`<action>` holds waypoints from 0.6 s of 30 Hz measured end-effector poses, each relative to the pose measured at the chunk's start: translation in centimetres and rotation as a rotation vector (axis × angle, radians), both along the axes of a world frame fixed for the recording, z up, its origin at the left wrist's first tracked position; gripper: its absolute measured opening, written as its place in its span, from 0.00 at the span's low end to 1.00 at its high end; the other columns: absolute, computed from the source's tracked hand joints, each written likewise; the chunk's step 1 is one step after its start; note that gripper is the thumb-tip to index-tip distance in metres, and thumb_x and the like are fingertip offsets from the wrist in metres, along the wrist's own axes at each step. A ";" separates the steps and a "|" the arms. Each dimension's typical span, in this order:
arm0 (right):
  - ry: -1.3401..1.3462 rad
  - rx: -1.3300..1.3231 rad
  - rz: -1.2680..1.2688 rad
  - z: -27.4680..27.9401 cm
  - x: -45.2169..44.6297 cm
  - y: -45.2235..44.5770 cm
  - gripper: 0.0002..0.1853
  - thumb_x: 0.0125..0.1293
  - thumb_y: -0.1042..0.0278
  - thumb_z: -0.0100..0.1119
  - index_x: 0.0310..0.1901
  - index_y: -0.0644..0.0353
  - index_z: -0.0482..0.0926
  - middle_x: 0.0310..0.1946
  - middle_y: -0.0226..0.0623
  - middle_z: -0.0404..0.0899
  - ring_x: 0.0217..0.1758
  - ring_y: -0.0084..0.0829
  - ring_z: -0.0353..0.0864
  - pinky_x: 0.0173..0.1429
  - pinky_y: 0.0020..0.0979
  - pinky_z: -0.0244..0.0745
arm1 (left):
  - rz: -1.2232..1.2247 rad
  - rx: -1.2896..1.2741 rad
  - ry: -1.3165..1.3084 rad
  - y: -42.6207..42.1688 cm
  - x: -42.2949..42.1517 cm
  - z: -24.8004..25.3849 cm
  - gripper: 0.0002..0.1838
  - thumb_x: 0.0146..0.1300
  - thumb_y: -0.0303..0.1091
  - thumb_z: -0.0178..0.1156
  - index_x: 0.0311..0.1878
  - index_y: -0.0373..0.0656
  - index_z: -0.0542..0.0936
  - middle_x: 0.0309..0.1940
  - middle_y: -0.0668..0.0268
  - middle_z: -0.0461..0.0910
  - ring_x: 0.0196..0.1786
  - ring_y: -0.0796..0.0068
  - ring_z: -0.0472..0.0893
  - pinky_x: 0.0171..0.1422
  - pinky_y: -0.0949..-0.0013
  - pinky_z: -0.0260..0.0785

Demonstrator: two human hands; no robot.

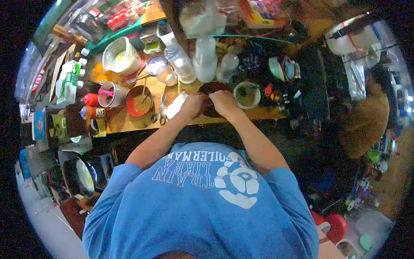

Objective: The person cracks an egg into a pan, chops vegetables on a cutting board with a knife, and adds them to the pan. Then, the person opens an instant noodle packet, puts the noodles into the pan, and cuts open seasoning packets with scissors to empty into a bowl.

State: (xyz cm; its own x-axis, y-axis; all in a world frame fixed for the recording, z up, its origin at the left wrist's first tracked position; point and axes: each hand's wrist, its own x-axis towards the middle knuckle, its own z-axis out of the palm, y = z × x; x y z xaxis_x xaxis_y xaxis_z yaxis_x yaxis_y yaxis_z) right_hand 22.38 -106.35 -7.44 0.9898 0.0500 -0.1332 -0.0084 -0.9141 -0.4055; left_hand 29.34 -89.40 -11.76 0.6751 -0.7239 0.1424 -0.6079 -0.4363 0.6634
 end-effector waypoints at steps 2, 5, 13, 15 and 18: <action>0.016 0.032 0.007 0.3 -0.7 -0.6 0.11 0.57 0.77 0.54 0.40 0.64 0.84 0.38 0.52 0.83 0.44 0.53 0.83 0.49 0.49 0.77 | -0.054 0.199 0.088 -1.3 0.2 -1.4 0.11 0.59 0.31 0.59 0.43 0.42 0.85 0.33 0.49 0.84 0.38 0.44 0.84 0.44 0.51 0.78; -0.009 0.090 -0.072 -0.4 -1.6 -1.3 0.11 0.59 0.76 0.54 0.42 0.64 0.84 0.40 0.53 0.83 0.46 0.52 0.83 0.51 0.48 0.77 | -0.052 -0.007 0.205 -0.8 0.0 -0.2 0.11 0.60 0.34 0.61 0.44 0.45 0.86 0.34 0.48 0.84 0.37 0.44 0.83 0.43 0.50 0.77; 0.019 0.184 -0.170 -0.2 -2.5 -1.7 0.10 0.62 0.74 0.57 0.43 0.63 0.84 0.40 0.53 0.84 0.47 0.52 0.83 0.52 0.48 0.77 | -0.069 0.006 0.110 -1.1 -0.8 1.2 0.09 0.61 0.38 0.63 0.41 0.47 0.87 0.33 0.49 0.84 0.36 0.46 0.83 0.42 0.52 0.78; 0.015 0.196 -0.193 -0.3 -2.7 -1.8 0.10 0.62 0.76 0.56 0.42 0.62 0.84 0.38 0.55 0.83 0.45 0.53 0.83 0.50 0.49 0.77 | -0.080 0.009 0.129 -0.9 -0.4 0.8 0.10 0.61 0.38 0.64 0.42 0.48 0.87 0.33 0.49 0.84 0.36 0.46 0.84 0.42 0.52 0.78; -0.070 0.294 -0.233 -0.3 -3.0 -2.1 0.10 0.64 0.72 0.58 0.44 0.61 0.84 0.39 0.54 0.83 0.46 0.52 0.83 0.51 0.49 0.77 | -0.080 0.103 0.197 -0.8 -0.1 0.0 0.11 0.61 0.39 0.64 0.42 0.47 0.87 0.36 0.50 0.84 0.37 0.47 0.84 0.43 0.52 0.78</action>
State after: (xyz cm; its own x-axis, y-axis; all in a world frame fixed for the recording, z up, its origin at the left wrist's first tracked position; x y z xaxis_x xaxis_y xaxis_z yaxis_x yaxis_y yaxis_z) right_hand 19.34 -108.40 -7.77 0.9853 -0.1516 -0.0783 -0.1653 -0.7352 -0.6574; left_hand 29.22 -90.21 -11.77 0.6223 -0.7802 -0.0635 -0.5068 -0.4634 0.7269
